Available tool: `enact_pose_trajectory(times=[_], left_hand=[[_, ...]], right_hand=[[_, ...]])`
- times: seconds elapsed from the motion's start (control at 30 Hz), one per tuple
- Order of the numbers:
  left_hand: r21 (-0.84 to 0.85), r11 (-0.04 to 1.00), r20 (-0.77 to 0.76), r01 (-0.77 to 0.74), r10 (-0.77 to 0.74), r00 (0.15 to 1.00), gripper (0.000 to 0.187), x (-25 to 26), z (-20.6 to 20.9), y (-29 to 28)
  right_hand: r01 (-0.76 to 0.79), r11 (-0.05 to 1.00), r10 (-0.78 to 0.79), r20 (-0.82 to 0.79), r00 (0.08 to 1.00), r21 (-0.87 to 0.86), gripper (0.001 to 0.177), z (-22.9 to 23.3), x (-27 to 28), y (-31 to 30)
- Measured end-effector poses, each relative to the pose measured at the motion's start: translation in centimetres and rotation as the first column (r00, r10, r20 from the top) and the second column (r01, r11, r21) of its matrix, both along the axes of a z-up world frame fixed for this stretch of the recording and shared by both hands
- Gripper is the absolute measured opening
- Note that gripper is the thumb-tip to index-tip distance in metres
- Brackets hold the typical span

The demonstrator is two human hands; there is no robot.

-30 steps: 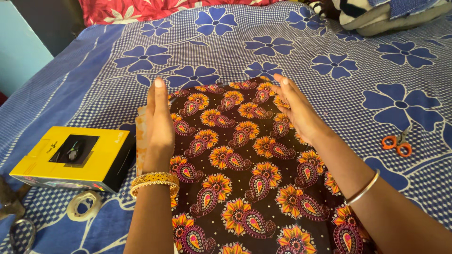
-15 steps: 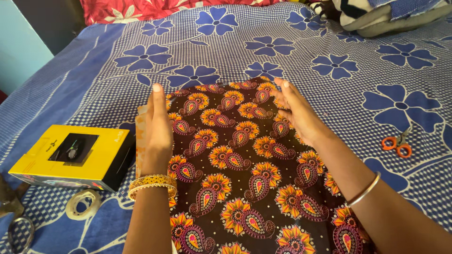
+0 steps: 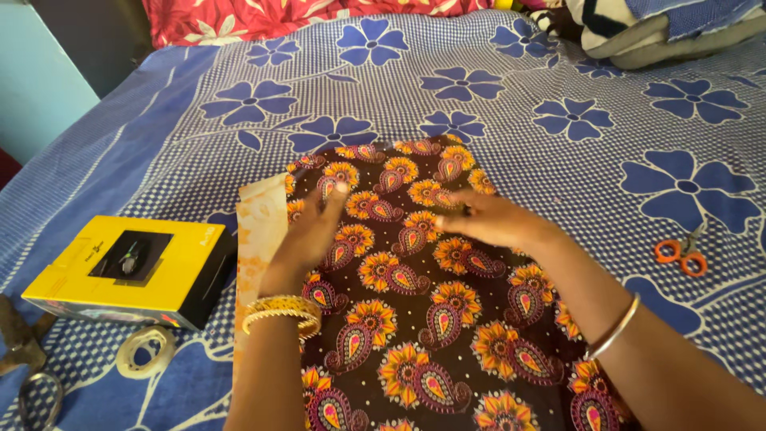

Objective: The person cuts a piece of patterned wrapping paper using orange-handled scissors on a bed. They trim the edges and then cut the sheet in half, leaving two separate pieces of paper on the bed.

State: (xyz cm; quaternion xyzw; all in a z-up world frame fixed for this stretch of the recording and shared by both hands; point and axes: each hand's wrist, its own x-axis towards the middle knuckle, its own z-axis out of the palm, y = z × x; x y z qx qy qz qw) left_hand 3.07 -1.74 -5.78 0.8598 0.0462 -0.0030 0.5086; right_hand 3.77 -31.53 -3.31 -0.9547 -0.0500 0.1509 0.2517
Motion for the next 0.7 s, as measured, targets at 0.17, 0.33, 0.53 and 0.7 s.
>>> enact_pose_trajectory(times=[0.17, 0.33, 0.53, 0.7], left_hand=[[0.382, 0.924, -0.019, 0.031, -0.026, 0.999, 0.1, 0.2, -2.1, -1.0], [0.469, 0.882, -0.042, 0.029, -0.01, 0.999, 0.101, 1.2, -2.6, -1.3], [0.67, 0.742, -0.029, 0.001, 0.024, 0.999, 0.101, 0.8, -2.0, -2.4], [0.737, 0.676, -0.044, -0.019, 0.076, 0.996, 0.101, 0.8, -1.9, -3.1]], right_hand=[[-0.075, 0.97, 0.112, 0.149, 0.983, -0.232, 0.087, -3.3, 0.7, 0.9], [-0.072, 0.967, 0.136, 0.257, 0.957, -0.244, 0.088, -6.0, 2.5, 0.3], [-0.086, 0.985, 0.128, 0.302, 0.945, -0.148, 0.084, -5.7, 3.9, 0.3], [-0.176, 0.967, 0.098, 0.374, 0.922, 0.182, 0.081, -4.4, 2.8, -0.5]])
